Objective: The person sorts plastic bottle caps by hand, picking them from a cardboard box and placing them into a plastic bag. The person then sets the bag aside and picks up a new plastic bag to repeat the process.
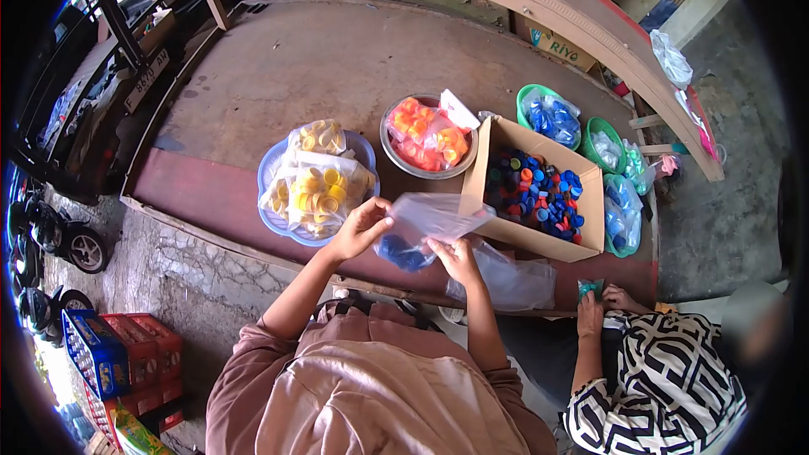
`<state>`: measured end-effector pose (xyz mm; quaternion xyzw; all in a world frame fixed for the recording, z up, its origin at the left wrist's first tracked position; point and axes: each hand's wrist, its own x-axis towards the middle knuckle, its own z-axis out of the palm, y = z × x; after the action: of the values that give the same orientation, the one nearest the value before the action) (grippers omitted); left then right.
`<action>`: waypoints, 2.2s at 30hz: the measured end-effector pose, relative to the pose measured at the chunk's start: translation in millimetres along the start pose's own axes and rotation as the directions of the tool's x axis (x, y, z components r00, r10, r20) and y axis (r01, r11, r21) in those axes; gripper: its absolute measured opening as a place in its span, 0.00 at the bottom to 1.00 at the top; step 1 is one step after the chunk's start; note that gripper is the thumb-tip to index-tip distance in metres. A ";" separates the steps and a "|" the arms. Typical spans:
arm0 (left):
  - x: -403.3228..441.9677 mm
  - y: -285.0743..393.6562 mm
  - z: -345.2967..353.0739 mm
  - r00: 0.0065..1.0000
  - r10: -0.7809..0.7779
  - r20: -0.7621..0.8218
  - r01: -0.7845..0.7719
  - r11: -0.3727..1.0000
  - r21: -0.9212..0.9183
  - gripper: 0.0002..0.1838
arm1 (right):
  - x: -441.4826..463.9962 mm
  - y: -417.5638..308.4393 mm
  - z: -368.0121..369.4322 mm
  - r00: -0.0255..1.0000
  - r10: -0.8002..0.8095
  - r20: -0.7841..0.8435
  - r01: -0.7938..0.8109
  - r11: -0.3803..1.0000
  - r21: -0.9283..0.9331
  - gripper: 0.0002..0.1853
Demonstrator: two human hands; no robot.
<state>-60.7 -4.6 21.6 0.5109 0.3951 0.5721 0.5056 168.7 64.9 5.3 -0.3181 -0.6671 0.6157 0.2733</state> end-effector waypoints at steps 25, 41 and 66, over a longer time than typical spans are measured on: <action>-66.3 -60.7 9.1 0.999 -0.026 -0.023 0.035 0.836 0.547 0.11 | -38.8 39.9 32.6 0.943 -0.293 -0.160 0.189 0.863 -0.468 0.07; -21.4 -79.2 26.7 0.966 -0.038 -0.255 0.195 0.756 0.625 0.08 | -12.6 80.0 30.3 0.913 0.059 -0.404 -0.226 0.898 -0.379 0.14; 9.6 -42.8 50.4 0.871 0.128 -0.474 -0.019 0.973 0.229 0.05 | 21.9 6.0 19.2 0.910 0.133 -0.392 -0.101 0.990 0.101 0.18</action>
<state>-3.3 9.1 -9.7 0.4177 0.5493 0.6543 0.3093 140.5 69.4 -3.0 -0.4651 -0.5525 0.5792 0.3780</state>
